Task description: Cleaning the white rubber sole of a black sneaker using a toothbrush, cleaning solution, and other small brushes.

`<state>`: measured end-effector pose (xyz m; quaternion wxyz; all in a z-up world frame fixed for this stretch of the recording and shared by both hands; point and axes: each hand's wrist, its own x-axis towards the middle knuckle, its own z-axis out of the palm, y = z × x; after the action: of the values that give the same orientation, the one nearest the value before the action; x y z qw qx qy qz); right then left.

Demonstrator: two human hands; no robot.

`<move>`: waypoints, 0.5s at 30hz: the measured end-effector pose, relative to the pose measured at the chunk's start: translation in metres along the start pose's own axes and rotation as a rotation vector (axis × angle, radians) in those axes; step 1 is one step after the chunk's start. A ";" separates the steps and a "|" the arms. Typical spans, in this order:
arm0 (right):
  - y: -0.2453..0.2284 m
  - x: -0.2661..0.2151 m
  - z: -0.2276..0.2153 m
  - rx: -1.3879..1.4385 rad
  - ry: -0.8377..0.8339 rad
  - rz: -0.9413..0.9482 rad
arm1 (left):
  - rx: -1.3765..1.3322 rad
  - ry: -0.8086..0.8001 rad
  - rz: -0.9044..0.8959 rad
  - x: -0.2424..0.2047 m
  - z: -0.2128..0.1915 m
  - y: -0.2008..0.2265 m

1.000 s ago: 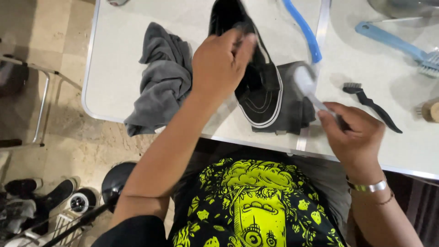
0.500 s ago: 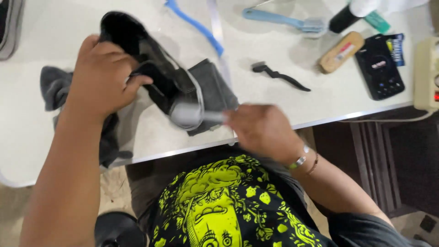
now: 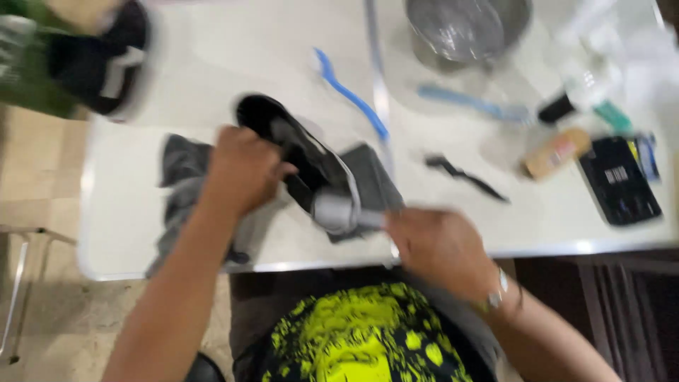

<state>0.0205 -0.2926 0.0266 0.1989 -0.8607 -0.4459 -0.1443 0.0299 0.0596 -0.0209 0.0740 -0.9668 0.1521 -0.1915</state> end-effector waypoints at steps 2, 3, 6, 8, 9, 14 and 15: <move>0.002 -0.002 0.003 0.069 -0.025 -0.028 | -0.018 -0.018 -0.052 0.002 0.001 0.004; 0.010 -0.001 0.008 0.080 -0.014 0.019 | -0.047 0.025 -0.053 0.001 -0.001 0.005; 0.008 0.004 0.002 0.051 -0.028 0.048 | -0.068 0.040 -0.081 0.003 -0.007 0.014; 0.000 0.009 -0.004 0.014 -0.049 0.034 | -0.060 0.008 -0.103 0.004 -0.012 0.016; -0.002 0.011 -0.006 0.105 -0.130 -0.007 | -0.096 -0.034 -0.088 0.004 -0.014 0.016; 0.010 0.012 -0.003 -0.086 -0.114 0.074 | -0.105 -0.022 -0.059 0.005 -0.014 0.015; 0.003 0.011 -0.004 0.017 -0.200 0.064 | -0.144 -0.040 -0.064 0.006 -0.015 0.016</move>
<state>0.0287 -0.2888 0.0344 0.1653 -0.8829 -0.4370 -0.0473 0.0247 0.0415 -0.0087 0.0013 -0.9776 0.1331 -0.1628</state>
